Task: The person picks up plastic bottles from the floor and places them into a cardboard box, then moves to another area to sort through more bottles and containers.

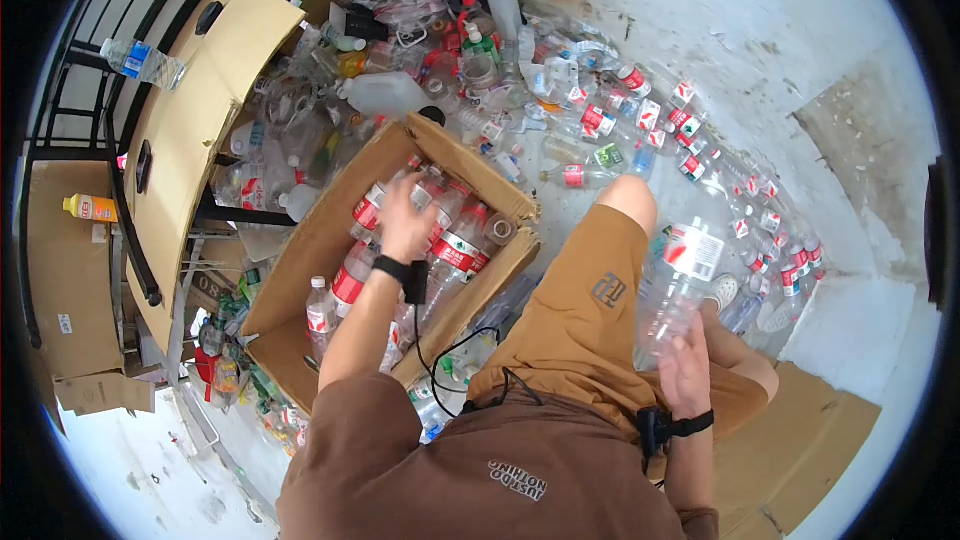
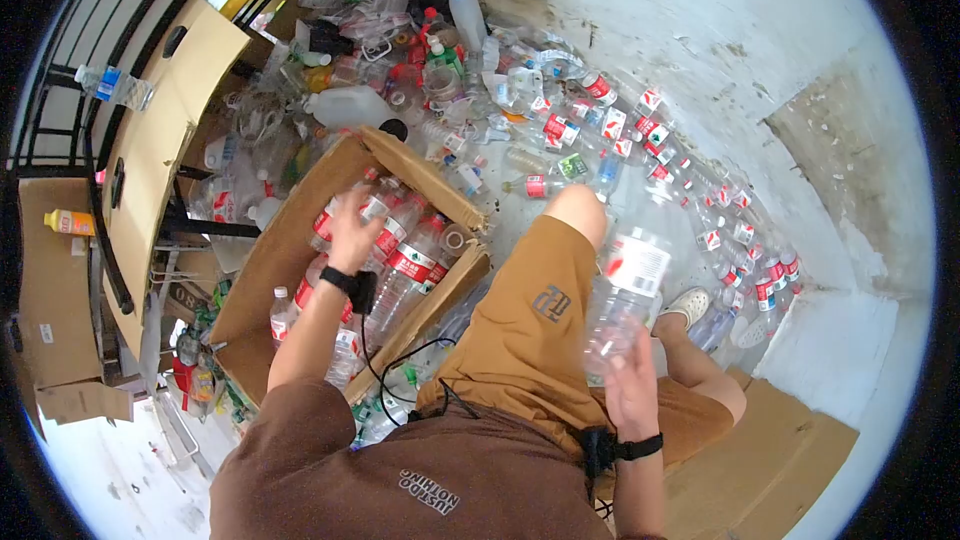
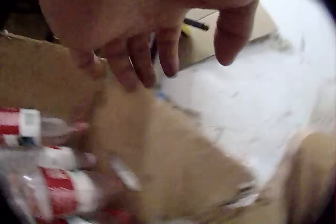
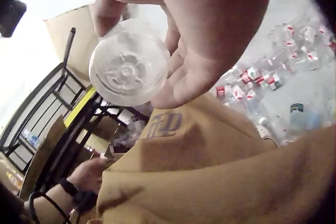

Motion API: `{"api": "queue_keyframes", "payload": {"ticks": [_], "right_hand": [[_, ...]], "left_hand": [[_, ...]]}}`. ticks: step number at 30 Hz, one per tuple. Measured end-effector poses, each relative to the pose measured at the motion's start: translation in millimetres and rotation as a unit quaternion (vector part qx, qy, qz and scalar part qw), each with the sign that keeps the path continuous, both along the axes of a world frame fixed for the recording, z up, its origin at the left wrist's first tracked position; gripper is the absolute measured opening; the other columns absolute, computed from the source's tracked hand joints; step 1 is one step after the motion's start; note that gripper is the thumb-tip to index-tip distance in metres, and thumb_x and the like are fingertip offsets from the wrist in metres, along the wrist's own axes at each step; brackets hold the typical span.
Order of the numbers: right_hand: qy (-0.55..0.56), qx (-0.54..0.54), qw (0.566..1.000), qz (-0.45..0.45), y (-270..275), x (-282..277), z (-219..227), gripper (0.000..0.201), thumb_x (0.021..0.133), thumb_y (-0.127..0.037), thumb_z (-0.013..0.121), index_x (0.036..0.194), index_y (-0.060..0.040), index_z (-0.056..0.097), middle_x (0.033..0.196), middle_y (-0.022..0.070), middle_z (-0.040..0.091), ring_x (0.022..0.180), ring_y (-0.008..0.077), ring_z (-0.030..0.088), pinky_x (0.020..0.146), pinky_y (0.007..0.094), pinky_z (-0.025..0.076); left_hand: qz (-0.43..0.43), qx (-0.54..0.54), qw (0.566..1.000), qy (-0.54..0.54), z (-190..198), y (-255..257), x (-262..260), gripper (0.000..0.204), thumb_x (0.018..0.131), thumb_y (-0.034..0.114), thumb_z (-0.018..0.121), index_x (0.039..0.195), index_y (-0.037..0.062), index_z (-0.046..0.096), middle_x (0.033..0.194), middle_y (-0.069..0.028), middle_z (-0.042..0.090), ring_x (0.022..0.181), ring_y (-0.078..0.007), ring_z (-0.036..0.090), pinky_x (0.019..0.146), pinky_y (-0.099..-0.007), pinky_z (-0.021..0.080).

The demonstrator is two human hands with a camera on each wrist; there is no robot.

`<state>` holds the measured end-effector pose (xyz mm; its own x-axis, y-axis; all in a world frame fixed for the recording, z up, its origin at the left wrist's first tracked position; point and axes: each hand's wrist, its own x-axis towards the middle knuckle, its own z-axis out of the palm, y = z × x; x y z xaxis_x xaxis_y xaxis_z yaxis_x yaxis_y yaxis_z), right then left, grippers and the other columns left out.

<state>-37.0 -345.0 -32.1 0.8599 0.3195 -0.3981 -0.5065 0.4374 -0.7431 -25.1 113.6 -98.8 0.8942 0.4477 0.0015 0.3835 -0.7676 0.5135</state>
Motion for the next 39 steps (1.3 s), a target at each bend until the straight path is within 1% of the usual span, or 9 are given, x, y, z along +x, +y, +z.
{"api": "queue_keyframes", "payload": {"ticks": [2,5,12,17,20,26,33,37,39], "right_hand": [[-0.01,0.016,0.998,0.062,20.8,8.2,11.8,0.073,0.082,-0.011,0.067,0.143,-0.0051,0.027,0.129,0.0138,0.049,0.117,0.025,0.051,0.101,0.0412,0.042],[-0.062,-0.019,0.986,0.155,53.8,20.2,17.7,0.077,0.081,-0.008,0.069,0.144,-0.0048,0.025,0.13,0.0147,0.047,0.119,0.025,0.05,0.101,0.0405,0.041],[-0.119,-0.043,0.969,0.214,94.2,20.8,13.6,0.085,0.084,-0.006,0.066,0.15,-0.0083,0.012,0.143,0.0198,0.036,0.129,0.0268,0.042,0.103,0.0388,0.038],[-0.076,-0.022,0.981,0.175,45.7,27.3,-3.4,0.051,0.094,-0.009,0.053,0.14,-0.003,0.033,0.13,0.0205,0.052,0.118,0.0261,0.053,0.099,0.0381,0.043],[-0.047,-0.052,0.99,0.122,11.8,28.3,-13.7,0.045,0.094,-0.01,0.053,0.135,-0.001,0.038,0.128,0.0189,0.053,0.116,0.0251,0.055,0.097,0.0376,0.045],[0.002,-0.076,0.997,0.026,-37.5,16.5,-35.6,0.038,0.095,-0.011,0.051,0.13,-0.0021,0.043,0.126,0.0194,0.054,0.111,0.0259,0.057,0.096,0.0404,0.047],[0.036,-0.077,0.996,-0.013,-47.7,1.6,-46.6,0.037,0.093,-0.011,0.053,0.129,-0.0025,0.044,0.124,0.0162,0.054,0.11,0.0245,0.057,0.094,0.0386,0.047],[0.046,-0.069,0.996,-0.012,-43.8,1.5,-46.5,0.036,0.094,-0.009,0.052,0.129,-0.0038,0.045,0.123,0.0159,0.054,0.11,0.0237,0.057,0.095,0.0381,0.047],[0.039,-0.072,0.997,-0.003,-45.0,-2.1,-48.9,0.035,0.094,-0.009,0.053,0.128,-0.0042,0.045,0.123,0.0147,0.055,0.109,0.0232,0.057,0.094,0.0367,0.048]], "left_hand": [[-0.143,-0.258,0.956,0.016,38.7,-44.0,9.0,0.069,0.077,0.029,0.071,0.135,0.0048,0.044,0.137,-0.0163,0.043,0.122,-0.0305,0.047,0.105,-0.0437,0.034],[-0.32,-0.515,0.792,0.073,89.3,-113.6,8.3,0.087,0.081,0.031,0.074,0.147,0.0043,0.023,0.14,-0.0132,0.041,0.128,-0.0248,0.043,0.11,-0.0389,0.029],[-0.184,-0.63,0.754,-0.017,92.4,-143.9,2.9,0.09,0.072,0.011,0.079,0.144,0.0042,0.024,0.138,-0.0094,0.044,0.131,-0.0215,0.041,0.11,-0.0393,0.03],[-0.052,-0.198,0.976,-0.077,60.3,-52.2,-0.1,0.072,0.069,0.01,0.069,0.135,0.0018,0.038,0.123,-0.0141,0.055,0.114,-0.0263,0.055,0.096,-0.0375,0.044],[0.062,0.109,0.989,0.084,16.1,6.9,-16.3,0.079,0.066,0.018,0.077,0.134,0.0099,0.04,0.123,-0.0215,0.053,0.116,-0.042,0.049,0.095,-0.0536,0.039],[0.099,0.213,0.948,0.214,-40.5,44.8,-33.2,0.09,0.066,0.021,0.079,0.142,0.0155,0.032,0.126,-0.0193,0.05,0.122,-0.0392,0.044,0.096,-0.0591,0.034],[0.067,0.178,0.964,0.187,-65.9,46.7,-35.9,0.091,0.066,0.022,0.08,0.143,0.02,0.031,0.126,-0.0184,0.049,0.12,-0.0393,0.045,0.098,-0.0576,0.033],[0.045,0.186,0.971,0.143,-70.4,48.0,-38.2,0.088,0.066,0.017,0.078,0.141,0.0185,0.033,0.13,-0.018,0.047,0.122,-0.0392,0.044,0.099,-0.0594,0.033],[0.006,0.205,0.963,0.173,-64.4,48.5,-35.7,0.085,0.062,0.013,0.079,0.137,0.0063,0.039,0.13,-0.0212,0.049,0.122,-0.0386,0.045,0.103,-0.0493,0.034]]}}
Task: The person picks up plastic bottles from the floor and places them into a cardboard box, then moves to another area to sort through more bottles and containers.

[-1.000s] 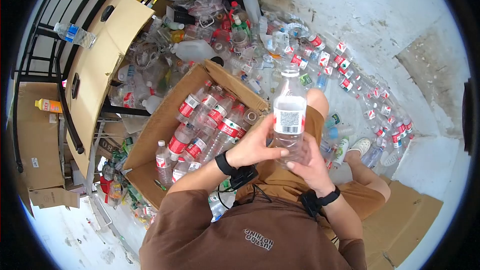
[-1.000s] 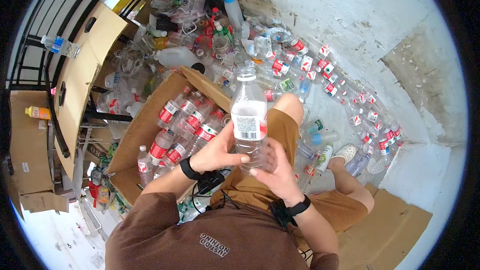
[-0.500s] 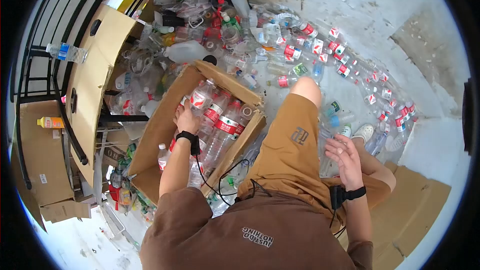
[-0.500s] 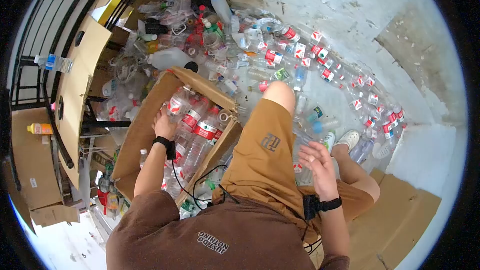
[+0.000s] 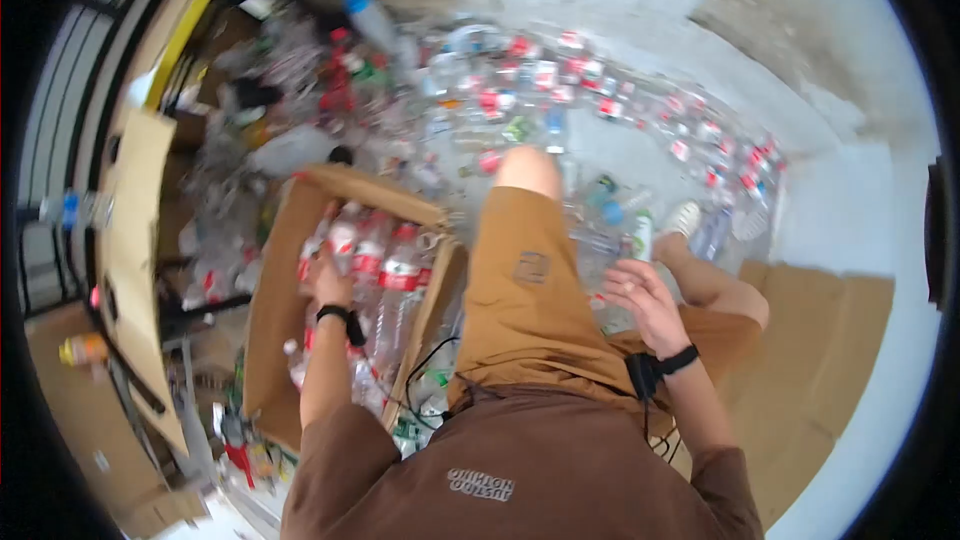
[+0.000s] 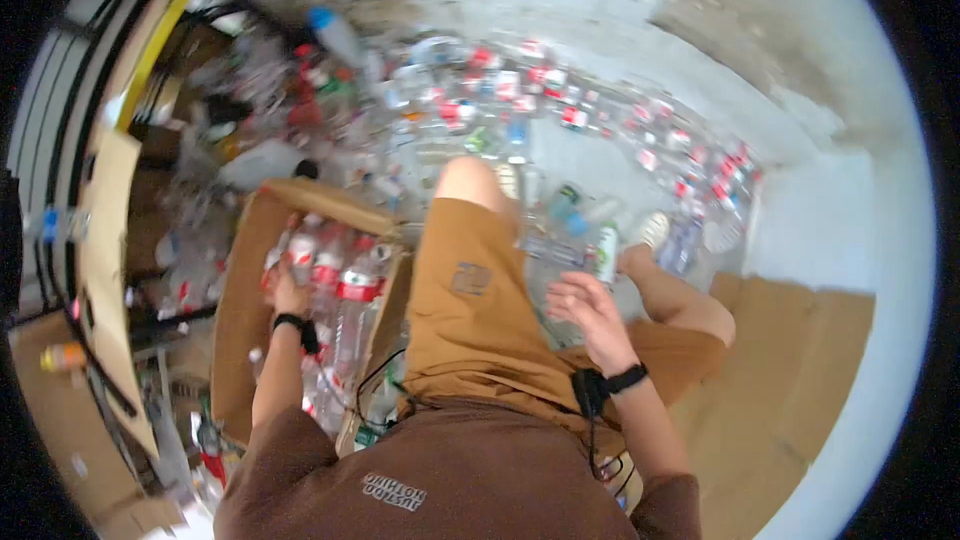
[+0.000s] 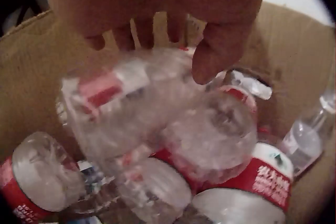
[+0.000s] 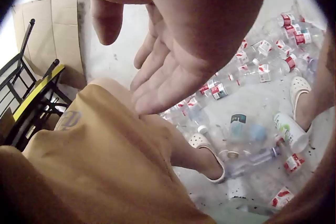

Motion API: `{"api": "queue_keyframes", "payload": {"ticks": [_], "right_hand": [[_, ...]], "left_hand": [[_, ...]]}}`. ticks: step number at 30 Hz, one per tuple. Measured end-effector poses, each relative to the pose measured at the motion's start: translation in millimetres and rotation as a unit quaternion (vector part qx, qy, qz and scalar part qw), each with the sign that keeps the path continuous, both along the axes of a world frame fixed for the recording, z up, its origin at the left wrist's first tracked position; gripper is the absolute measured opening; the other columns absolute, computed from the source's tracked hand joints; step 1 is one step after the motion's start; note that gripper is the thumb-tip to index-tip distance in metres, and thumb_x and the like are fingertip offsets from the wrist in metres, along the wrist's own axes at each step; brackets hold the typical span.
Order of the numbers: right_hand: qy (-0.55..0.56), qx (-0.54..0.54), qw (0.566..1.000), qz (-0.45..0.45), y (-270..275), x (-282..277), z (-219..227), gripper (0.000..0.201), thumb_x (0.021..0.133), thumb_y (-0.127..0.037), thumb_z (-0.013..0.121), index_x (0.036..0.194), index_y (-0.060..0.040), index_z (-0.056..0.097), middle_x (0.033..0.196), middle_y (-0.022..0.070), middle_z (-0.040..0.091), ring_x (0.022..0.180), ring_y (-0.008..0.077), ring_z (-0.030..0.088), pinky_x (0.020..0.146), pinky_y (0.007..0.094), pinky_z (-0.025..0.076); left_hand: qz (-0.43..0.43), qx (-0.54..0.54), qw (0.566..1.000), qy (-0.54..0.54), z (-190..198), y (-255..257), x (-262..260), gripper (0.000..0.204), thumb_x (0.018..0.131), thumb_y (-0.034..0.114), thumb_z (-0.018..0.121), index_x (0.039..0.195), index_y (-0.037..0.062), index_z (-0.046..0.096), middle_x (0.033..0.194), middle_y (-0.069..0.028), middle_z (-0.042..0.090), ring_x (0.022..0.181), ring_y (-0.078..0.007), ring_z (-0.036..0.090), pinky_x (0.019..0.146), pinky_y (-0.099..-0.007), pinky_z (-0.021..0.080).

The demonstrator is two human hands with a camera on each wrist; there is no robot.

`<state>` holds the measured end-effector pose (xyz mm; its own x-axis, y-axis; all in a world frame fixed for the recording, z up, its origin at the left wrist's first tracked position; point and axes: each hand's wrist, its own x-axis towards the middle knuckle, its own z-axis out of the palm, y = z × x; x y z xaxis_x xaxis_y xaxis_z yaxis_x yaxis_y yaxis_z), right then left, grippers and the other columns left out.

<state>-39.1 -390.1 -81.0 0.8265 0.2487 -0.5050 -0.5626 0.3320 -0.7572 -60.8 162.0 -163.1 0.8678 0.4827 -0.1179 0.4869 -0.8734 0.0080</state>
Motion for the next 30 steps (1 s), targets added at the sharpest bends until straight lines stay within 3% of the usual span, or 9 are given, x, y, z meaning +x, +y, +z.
{"api": "queue_keyframes", "payload": {"ticks": [1,2,5,6,11,15,18,24,30], "right_hand": [[0.003,0.014,1.0,0.008,-2.8,-1.0,-2.6,0.035,0.094,-0.01,0.053,0.128,-0.0045,0.046,0.123,0.0139,0.056,0.109,0.0226,0.057,0.094,0.0363,0.048],[0.004,0.025,1.0,0.008,-6.1,-1.7,-5.1,0.035,0.094,-0.01,0.054,0.127,-0.0048,0.046,0.123,0.0131,0.056,0.109,0.022,0.057,0.093,0.0358,0.048],[0.002,0.007,1.0,-0.003,-3.3,-1.3,-7.7,0.034,0.094,-0.013,0.056,0.127,-0.0055,0.047,0.123,0.0113,0.056,0.108,0.0191,0.057,0.092,0.0335,0.048],[0.014,0.009,1.0,0.0,-4.0,-0.2,-9.4,0.034,0.094,-0.013,0.056,0.127,-0.0055,0.047,0.123,0.011,0.056,0.108,0.0183,0.057,0.091,0.0328,0.047],[0.019,0.003,1.0,-0.008,-11.1,2.1,-8.5,0.034,0.095,-0.013,0.054,0.127,-0.0053,0.046,0.124,0.0115,0.056,0.11,0.0183,0.057,0.092,0.0321,0.047],[0.02,-0.015,1.0,-0.006,-22.4,6.1,-1.5,0.034,0.095,-0.015,0.053,0.127,-0.0053,0.045,0.124,0.0123,0.055,0.112,0.019,0.056,0.093,0.0325,0.046],[0.021,-0.027,0.999,-0.023,-33.8,8.3,-11.5,0.033,0.095,-0.015,0.054,0.125,-0.0042,0.046,0.12,0.0114,0.056,0.111,0.0185,0.056,0.093,0.0319,0.046],[0.074,-0.028,0.994,-0.074,-61.9,32.2,-27.7,0.031,0.093,-0.015,0.056,0.12,-0.0035,0.049,0.115,0.0102,0.057,0.108,0.0186,0.057,0.09,0.0319,0.048],[0.161,0.026,0.975,-0.153,-112.1,92.5,-82.9,0.029,0.09,-0.016,0.06,0.115,-0.0048,0.051,0.109,0.0115,0.06,0.104,0.0206,0.06,0.09,0.0343,0.05]], "left_hand": [[-0.019,0.014,1.0,0.012,1.6,0.2,3.5,0.082,0.062,0.012,0.079,0.135,0.0018,0.042,0.13,-0.0226,0.05,0.124,-0.0387,0.044,0.105,-0.0447,0.036],[-0.038,-0.025,0.999,-0.009,-28.1,27.1,2.8,0.086,0.063,0.015,0.079,0.139,0.0079,0.039,0.14,-0.0194,0.042,0.131,-0.04,0.035,0.109,-0.0513,0.028],[-0.055,-0.012,0.992,-0.111,-4.2,-9.5,21.2,0.076,0.069,0.021,0.076,0.136,0.0113,0.042,0.134,-0.0254,0.043,0.125,-0.0427,0.041,0.104,-0.0516,0.033],[-0.044,-0.04,0.993,-0.097,30.5,-47.7,33.9,0.075,0.07,0.012,0.072,0.137,0.007,0.038,0.141,-0.022,0.037,0.127,-0.04,0.038,0.105,-0.0488,0.033],[-0.17,-0.242,0.93,-0.218,74.4,-104.1,79.4,0.058,0.076,0.006,0.063,0.132,0.0047,0.047,0.134,-0.0203,0.043,0.125,-0.0378,0.041,0.106,-0.0452,0.031],[-0.246,-0.305,0.896,-0.211,138.6,-189.5,120.1,0.05,0.078,0.002,0.058,0.127,0.0016,0.05,0.131,-0.0178,0.046,0.126,-0.0327,0.042,0.107,-0.0424,0.03],[-0.295,-0.376,0.854,-0.207,156.8,-242.4,145.5,0.05,0.077,0.001,0.057,0.127,0.0015,0.051,0.131,-0.0168,0.047,0.126,-0.031,0.042,0.107,-0.0411,0.03],[-0.322,-0.555,0.75,-0.162,163.0,-352.0,189.4,0.045,0.077,0.0,0.058,0.122,-0.0004,0.055,0.122,-0.0113,0.055,0.117,-0.0233,0.049,0.103,-0.0358,0.035],[-0.37,-0.572,0.727,-0.086,123.6,-436.0,229.3,0.04,0.077,0.002,0.061,0.116,-0.0001,0.057,0.114,-0.0111,0.057,0.108,-0.0237,0.053,0.097,-0.0352,0.04]]}}
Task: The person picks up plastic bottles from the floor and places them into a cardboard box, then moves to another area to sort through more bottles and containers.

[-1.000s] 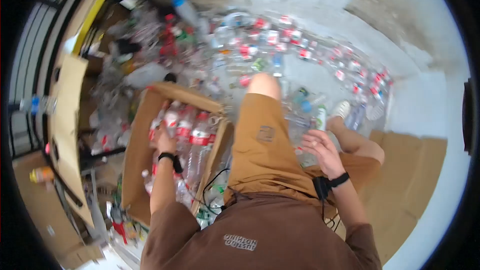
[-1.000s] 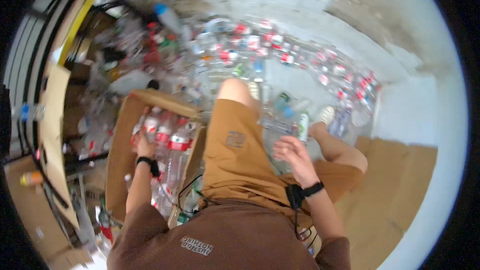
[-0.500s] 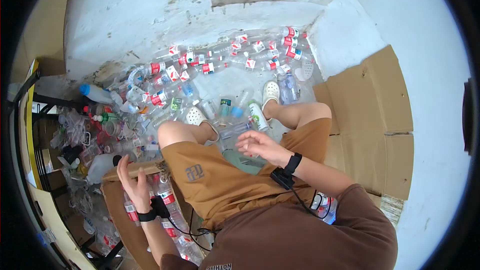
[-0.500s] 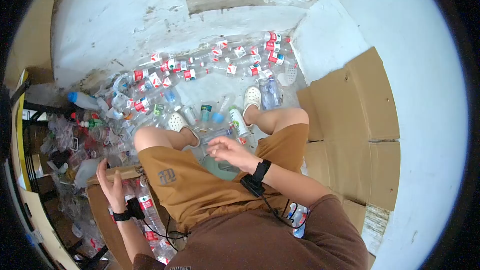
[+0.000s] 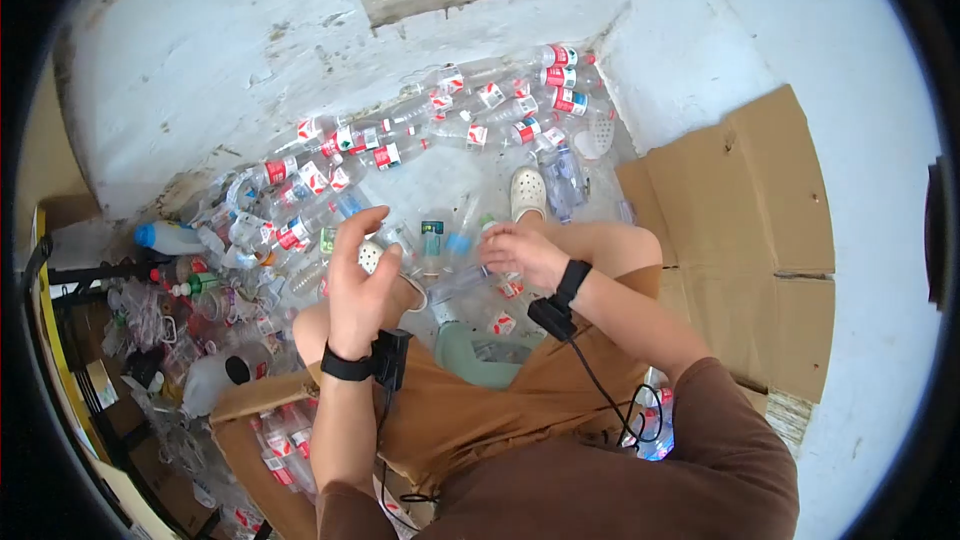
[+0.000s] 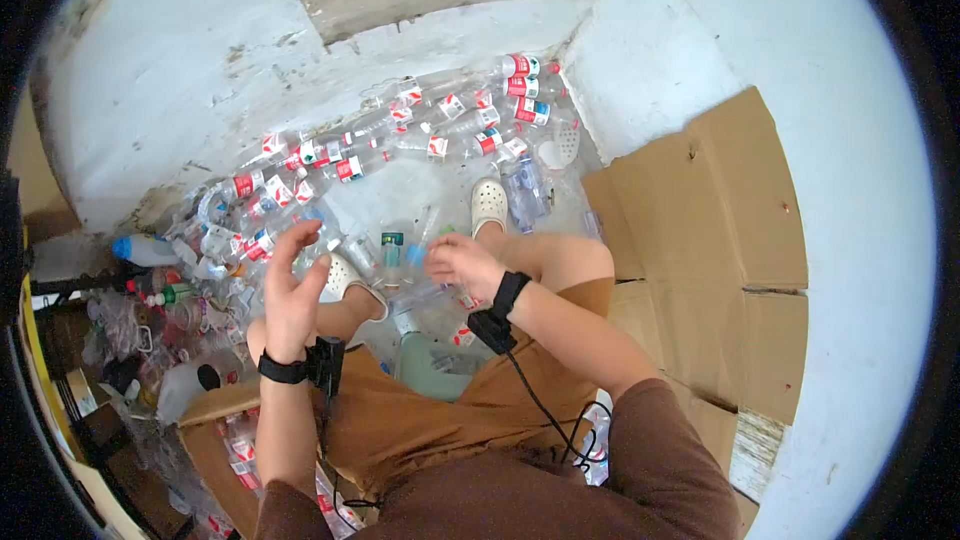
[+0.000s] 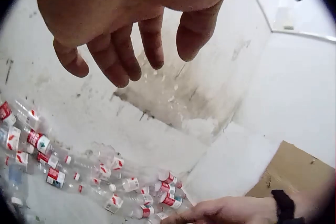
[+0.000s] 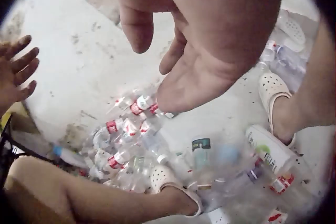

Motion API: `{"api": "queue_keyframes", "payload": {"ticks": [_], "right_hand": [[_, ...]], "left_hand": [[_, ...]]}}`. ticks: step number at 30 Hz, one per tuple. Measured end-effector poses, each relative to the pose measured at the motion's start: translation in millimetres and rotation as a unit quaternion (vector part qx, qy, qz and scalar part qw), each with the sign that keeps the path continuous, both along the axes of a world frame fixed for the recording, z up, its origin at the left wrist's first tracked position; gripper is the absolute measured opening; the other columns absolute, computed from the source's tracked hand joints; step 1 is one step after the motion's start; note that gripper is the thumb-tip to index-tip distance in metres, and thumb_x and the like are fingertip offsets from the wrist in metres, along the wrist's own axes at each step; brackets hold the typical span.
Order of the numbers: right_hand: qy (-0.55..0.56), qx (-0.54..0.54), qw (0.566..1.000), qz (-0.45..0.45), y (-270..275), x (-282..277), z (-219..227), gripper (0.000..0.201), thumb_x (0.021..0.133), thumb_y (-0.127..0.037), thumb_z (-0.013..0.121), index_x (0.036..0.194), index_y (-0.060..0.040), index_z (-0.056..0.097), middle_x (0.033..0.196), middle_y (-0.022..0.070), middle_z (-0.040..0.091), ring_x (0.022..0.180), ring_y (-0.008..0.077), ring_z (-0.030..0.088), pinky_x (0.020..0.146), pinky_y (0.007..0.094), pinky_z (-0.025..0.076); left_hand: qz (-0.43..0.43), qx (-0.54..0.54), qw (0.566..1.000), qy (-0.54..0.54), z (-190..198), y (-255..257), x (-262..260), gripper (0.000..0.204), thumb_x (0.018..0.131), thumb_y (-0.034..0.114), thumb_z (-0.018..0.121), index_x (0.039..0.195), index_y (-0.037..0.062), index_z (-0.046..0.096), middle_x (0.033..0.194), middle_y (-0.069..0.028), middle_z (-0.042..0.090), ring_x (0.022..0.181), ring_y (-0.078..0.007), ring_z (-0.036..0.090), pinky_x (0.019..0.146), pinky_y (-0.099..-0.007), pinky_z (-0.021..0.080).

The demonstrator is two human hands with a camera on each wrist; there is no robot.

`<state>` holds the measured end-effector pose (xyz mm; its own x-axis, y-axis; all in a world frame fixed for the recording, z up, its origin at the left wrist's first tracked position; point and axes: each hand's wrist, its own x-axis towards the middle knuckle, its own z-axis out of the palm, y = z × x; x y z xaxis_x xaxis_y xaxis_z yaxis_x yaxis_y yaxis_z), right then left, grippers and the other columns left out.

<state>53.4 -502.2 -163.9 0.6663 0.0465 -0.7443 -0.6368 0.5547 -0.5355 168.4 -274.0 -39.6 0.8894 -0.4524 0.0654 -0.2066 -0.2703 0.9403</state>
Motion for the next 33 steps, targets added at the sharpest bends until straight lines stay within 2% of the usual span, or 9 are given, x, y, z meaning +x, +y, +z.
{"api": "queue_keyframes", "payload": {"ticks": [1,8,11,14,16,17,24,26,33], "right_hand": [[0.008,0.006,0.999,-0.036,-9.0,10.8,-15.9,0.023,0.089,-0.015,0.059,0.108,-0.0044,0.053,0.103,0.0109,0.06,0.094,0.0232,0.061,0.082,0.0366,0.053],[0.125,-0.097,0.983,-0.092,-102.1,61.0,-164.4,0.028,0.086,-0.018,0.062,0.11,-0.006,0.055,0.103,0.0103,0.062,0.091,0.0233,0.062,0.083,0.0382,0.053],[0.122,-0.138,0.98,-0.073,-140.7,66.0,-218.5,0.029,0.084,-0.016,0.062,0.111,-0.0061,0.055,0.099,0.01,0.062,0.085,0.022,0.06,0.079,0.0383,0.053],[0.183,-0.246,0.946,-0.109,-155.1,77.9,-237.3,0.038,0.082,-0.013,0.06,0.12,-0.0069,0.053,0.099,0.0101,0.059,0.08,0.0205,0.057,0.075,0.0375,0.052],[0.155,-0.395,0.904,-0.057,-166.0,83.5,-254.9,0.051,0.079,-0.018,0.063,0.127,-0.0055,0.05,0.096,0.0137,0.061,0.077,0.0251,0.063,0.062,0.0339,0.055],[0.147,-0.396,0.906,-0.042,-171.9,87.7,-262.0,0.058,0.078,-0.019,0.064,0.133,-0.0106,0.049,0.106,0.0181,0.062,0.082,0.0264,0.065,0.065,0.0347,0.056],[0.179,-0.389,0.903,-0.017,-190.7,105.6,-303.5,0.059,0.078,-0.017,0.062,0.135,-0.0128,0.048,0.1,0.0155,0.062,0.08,0.0237,0.063,0.066,0.0326,0.056],[0.17,-0.29,0.934,-0.121,-189.0,110.6,-291.5,0.056,0.079,-0.015,0.061,0.133,-0.0127,0.05,0.099,0.0143,0.061,0.079,0.0229,0.063,0.066,0.0317,0.055],[0.146,-0.401,0.9,-0.091,-169.3,106.5,-266.5,0.062,0.075,-0.006,0.063,0.135,-0.0131,0.045,0.094,0.0111,0.057,0.075,0.0209,0.059,0.065,0.0329,0.055]], "left_hand": [[-0.02,0.011,1.0,0.019,-8.9,-9.1,9.3,0.039,0.077,0.003,0.061,0.117,0.0002,0.058,0.114,-0.0115,0.058,0.108,-0.0237,0.054,0.096,-0.0353,0.041],[-0.084,0.039,0.989,0.112,-71.6,-50.0,71.7,0.037,0.081,0.004,0.06,0.119,-0.0006,0.057,0.111,-0.0089,0.062,0.106,-0.0218,0.057,0.096,-0.0335,0.042],[-0.129,0.161,0.975,0.08,-75.1,-56.2,76.2,0.041,0.076,0.006,0.064,0.116,0.002,0.058,0.11,-0.0142,0.062,0.105,-0.0282,0.057,0.094,-0.0374,0.042],[-0.19,0.233,0.953,-0.049,-58.6,-64.4,78.6,0.041,0.074,0.008,0.066,0.114,0.0041,0.059,0.109,-0.0162,0.061,0.103,-0.0337,0.055,0.093,-0.0413,0.04],[-0.205,0.219,0.954,-0.024,-59.0,-68.8,82.8,0.041,0.074,0.008,0.066,0.114,0.005,0.059,0.108,-0.0159,0.06,0.103,-0.0346,0.054,0.093,-0.0423,0.039],[-0.217,0.205,0.954,0.0,-59.6,-70.2,83.5,0.041,0.073,0.008,0.066,0.114,0.0058,0.059,0.107,-0.0155,0.06,0.103,-0.0354,0.053,0.093,-0.0433,0.038],[-0.256,0.261,0.93,0.03,-69.1,-69.5,82.1,0.048,0.072,0.009,0.069,0.117,0.0054,0.056,0.113,-0.0145,0.057,0.107,-0.0331,0.052,0.095,-0.0442,0.036],[-0.259,0.263,0.929,0.036,-66.3,-70.5,84.6,0.047,0.071,0.009,0.069,0.117,0.0051,0.056,0.113,-0.0144,0.057,0.107,-0.0329,0.052,0.095,-0.0443,0.036],[-0.233,0.233,0.944,0.007,-61.7,-70.5,83.9,0.044,0.073,0.009,0.068,0.115,0.0052,0.056,0.109,-0.014,0.059,0.102,-0.0325,0.054,0.093,-0.0444,0.037]]}}
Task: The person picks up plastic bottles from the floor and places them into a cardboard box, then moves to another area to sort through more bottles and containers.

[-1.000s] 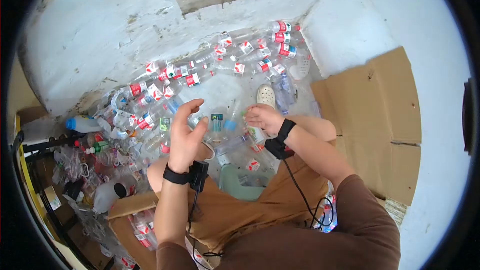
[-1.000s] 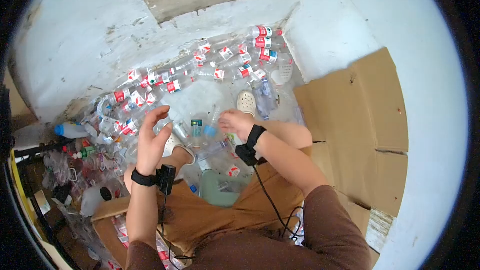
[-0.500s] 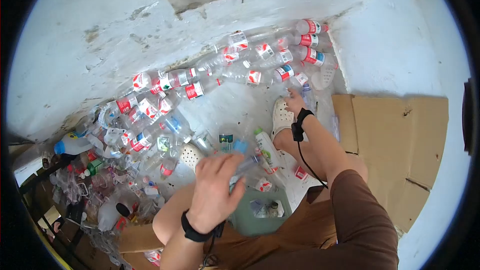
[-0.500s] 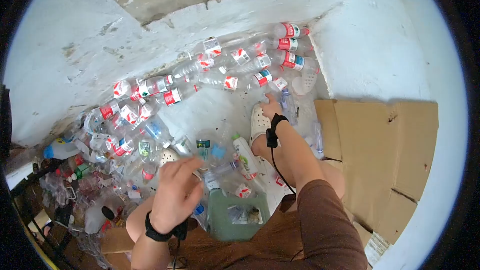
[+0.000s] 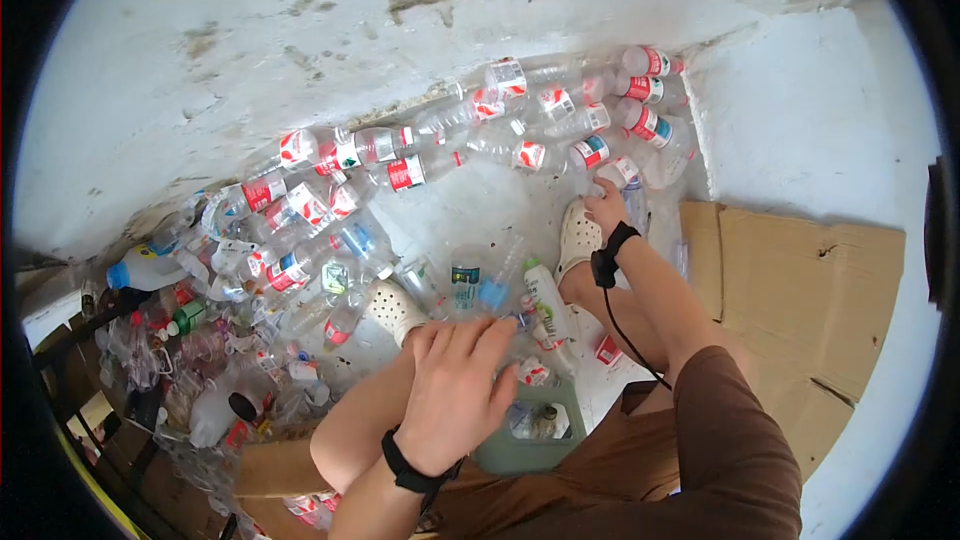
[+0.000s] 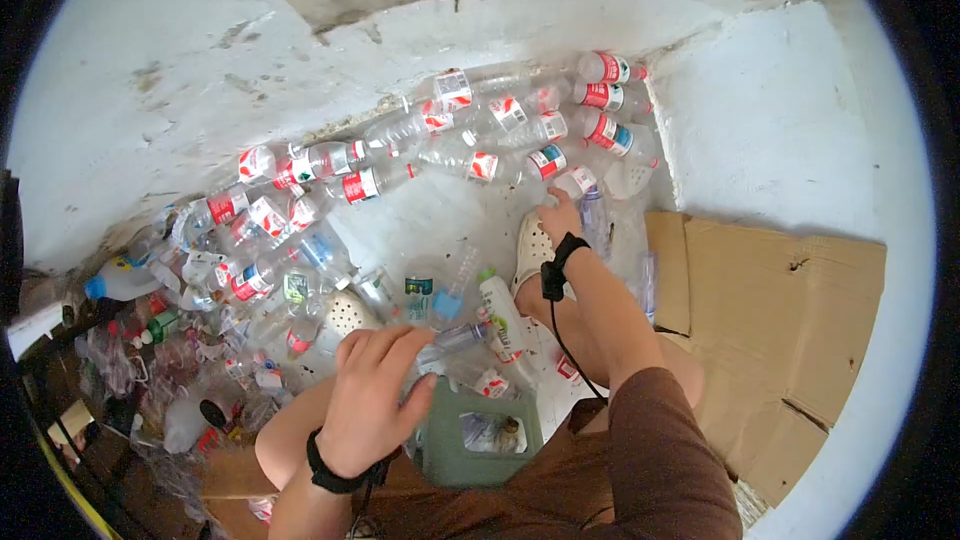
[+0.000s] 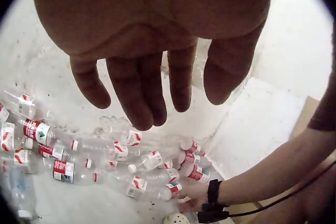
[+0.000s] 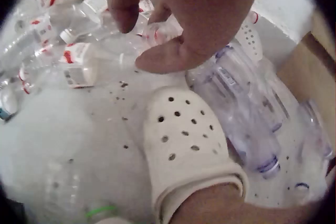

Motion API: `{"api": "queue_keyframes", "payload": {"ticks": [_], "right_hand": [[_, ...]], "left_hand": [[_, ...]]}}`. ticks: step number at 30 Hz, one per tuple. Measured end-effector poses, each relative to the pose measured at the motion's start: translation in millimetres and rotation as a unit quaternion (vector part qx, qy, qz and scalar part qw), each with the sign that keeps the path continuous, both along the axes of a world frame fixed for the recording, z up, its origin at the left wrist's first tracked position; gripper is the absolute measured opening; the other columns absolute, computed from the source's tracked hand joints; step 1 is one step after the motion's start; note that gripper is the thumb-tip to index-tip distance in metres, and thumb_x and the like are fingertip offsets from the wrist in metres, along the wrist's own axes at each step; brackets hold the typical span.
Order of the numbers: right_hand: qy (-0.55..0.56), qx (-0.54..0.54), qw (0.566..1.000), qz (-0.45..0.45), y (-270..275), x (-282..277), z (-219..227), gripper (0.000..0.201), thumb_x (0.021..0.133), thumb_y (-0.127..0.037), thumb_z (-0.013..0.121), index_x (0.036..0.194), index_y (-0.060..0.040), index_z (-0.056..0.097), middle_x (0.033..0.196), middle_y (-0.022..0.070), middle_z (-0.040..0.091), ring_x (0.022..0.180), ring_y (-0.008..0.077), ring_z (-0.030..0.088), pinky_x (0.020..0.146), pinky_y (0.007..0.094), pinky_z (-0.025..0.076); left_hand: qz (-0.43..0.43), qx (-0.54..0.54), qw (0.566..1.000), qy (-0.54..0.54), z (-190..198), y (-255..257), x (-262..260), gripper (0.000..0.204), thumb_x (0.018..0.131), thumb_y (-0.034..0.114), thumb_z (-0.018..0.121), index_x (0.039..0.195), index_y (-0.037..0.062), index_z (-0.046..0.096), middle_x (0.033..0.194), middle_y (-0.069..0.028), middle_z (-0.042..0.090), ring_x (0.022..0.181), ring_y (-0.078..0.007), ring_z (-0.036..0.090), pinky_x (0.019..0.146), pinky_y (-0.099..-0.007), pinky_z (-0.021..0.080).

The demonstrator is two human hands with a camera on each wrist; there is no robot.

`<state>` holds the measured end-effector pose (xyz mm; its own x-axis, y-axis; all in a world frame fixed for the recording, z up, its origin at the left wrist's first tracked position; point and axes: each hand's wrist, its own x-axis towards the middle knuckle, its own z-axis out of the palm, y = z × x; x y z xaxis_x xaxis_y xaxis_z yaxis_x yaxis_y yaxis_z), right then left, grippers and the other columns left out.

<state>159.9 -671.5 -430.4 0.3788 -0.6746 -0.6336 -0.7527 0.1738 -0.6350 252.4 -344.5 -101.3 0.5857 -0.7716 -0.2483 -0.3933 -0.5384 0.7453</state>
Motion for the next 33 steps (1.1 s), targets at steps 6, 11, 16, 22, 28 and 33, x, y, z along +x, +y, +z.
{"api": "queue_keyframes", "payload": {"ticks": [6,11,16,22,28,33], "right_hand": [[-0.122,0.052,0.987,-0.093,55.2,-4.6,104.9,0.054,0.075,0.0,0.061,0.126,-0.0122,0.05,0.086,0.0051,0.052,0.072,0.0142,0.055,0.06,0.0306,0.05],[-0.096,0.062,0.993,0.023,97.6,-27.7,209.0,0.045,0.077,-0.001,0.063,0.12,-0.0109,0.054,0.08,0.0021,0.053,0.063,0.0111,0.052,0.055,0.0284,0.046],[-0.24,0.258,0.929,0.115,141.5,-31.4,326.8,0.028,0.089,-0.009,0.061,0.116,-0.0083,0.055,0.069,-0.0016,0.05,0.057,0.0067,0.047,0.052,0.0231,0.041],[-0.239,0.267,0.916,0.179,134.1,-20.5,385.1,0.034,0.091,-0.014,0.062,0.123,-0.0096,0.051,0.079,0.0016,0.056,0.06,0.0067,0.051,0.055,0.0218,0.043],[-0.223,0.231,0.936,0.147,64.8,-2.7,381.0,0.041,0.092,-0.021,0.061,0.129,-0.0093,0.05,0.096,0.0066,0.064,0.076,0.0098,0.061,0.068,0.0241,0.05],[-0.151,0.204,0.967,0.022,-61.1,-32.7,268.2,0.035,0.09,-0.023,0.062,0.12,-0.0075,0.053,0.1,0.0059,0.061,0.081,0.0126,0.061,0.072,0.0297,0.052]], "left_hand": [[0.034,-0.052,0.997,-0.039,-1.5,4.6,-4.2,0.042,0.075,0.008,0.066,0.115,0.0056,0.057,0.108,-0.014,0.06,0.101,-0.0335,0.055,0.092,-0.0435,0.038],[0.061,-0.058,0.996,-0.038,1.7,10.7,-4.5,0.046,0.074,0.008,0.066,0.118,0.0049,0.055,0.111,-0.0156,0.059,0.105,-0.0357,0.054,0.093,-0.0443,0.038],[0.07,-0.03,0.993,-0.088,4.9,13.5,-9.0,0.074,0.067,0.009,0.073,0.134,0.0084,0.042,0.129,-0.0178,0.047,0.12,-0.0373,0.044,0.105,-0.0461,0.03],[0.026,-0.033,0.995,-0.091,4.4,17.0,-7.1,0.069,0.063,0.011,0.075,0.127,0.0072,0.049,0.119,-0.0132,0.054,0.117,-0.0328,0.046,0.103,-0.0454,0.029],[0.091,-0.021,0.991,-0.093,7.0,6.1,-0.7,0.062,0.066,0.014,0.074,0.122,0.0066,0.051,0.111,-0.0124,0.058,0.111,-0.0318,0.05,0.099,-0.0461,0.03],[0.171,-0.039,0.984,-0.036,9.0,-0.7,9.4,0.061,0.067,0.015,0.074,0.123,0.0043,0.051,0.11,-0.0146,0.058,0.108,-0.0336,0.051,0.099,-0.0441,0.031]]}}
